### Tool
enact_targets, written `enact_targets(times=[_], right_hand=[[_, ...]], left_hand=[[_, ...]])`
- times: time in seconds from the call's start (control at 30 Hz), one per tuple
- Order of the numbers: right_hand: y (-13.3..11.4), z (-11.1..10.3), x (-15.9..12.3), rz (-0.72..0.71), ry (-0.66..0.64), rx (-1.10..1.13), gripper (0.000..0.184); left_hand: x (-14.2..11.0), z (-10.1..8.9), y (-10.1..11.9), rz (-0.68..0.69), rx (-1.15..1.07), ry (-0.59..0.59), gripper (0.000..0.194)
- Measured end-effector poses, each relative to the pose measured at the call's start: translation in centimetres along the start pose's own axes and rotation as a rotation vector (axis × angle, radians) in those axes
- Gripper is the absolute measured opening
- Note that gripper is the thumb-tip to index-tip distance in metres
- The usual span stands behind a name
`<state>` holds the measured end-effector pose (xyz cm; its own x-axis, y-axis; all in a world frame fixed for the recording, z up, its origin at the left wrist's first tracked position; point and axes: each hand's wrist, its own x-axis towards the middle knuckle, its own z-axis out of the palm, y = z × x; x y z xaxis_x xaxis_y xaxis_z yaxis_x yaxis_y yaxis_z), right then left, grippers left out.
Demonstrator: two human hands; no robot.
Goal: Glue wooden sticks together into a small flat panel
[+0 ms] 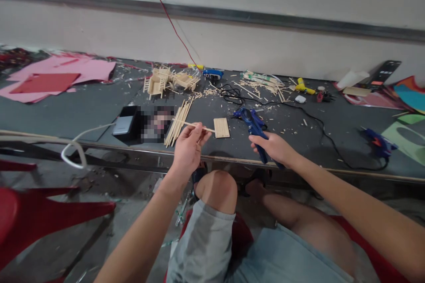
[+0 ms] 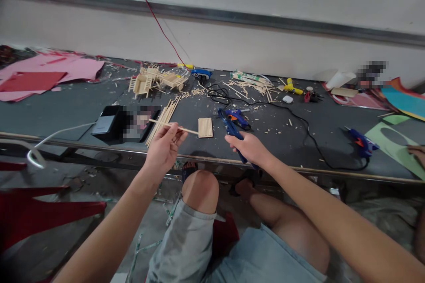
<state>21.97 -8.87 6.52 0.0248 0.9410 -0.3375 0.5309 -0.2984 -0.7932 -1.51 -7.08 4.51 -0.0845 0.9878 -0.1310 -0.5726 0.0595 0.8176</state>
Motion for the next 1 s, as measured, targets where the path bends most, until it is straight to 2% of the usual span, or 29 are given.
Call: enact_targets(times=[0.2, 0.43, 0.77, 1.0], right_hand=[[0.1, 2.2, -1.1, -0.011, -0.065, 0.135, 0.043], [-0.4, 3.8, -2.0, -0.05, -0.072, 0.145, 0.044], [-0.6, 4.2, -2.2, -0.057, -0.027, 0.138, 0.036], [-0.9, 4.4, -2.3, -0.07, -0.046, 0.135, 0.035]], left_hand=[[-0.5, 0.6, -0.8, 0.072, -0.123, 0.043, 0.02], [-1.3, 1.2, -1.4, 0.125, -0.096, 0.038, 0.019], [-2.1, 1.4, -1.3, 0.124, -0.07, -0.04, 0.018], [-2.3, 1.4, -1.2, 0.168, -0.057, -0.017, 0.016]])
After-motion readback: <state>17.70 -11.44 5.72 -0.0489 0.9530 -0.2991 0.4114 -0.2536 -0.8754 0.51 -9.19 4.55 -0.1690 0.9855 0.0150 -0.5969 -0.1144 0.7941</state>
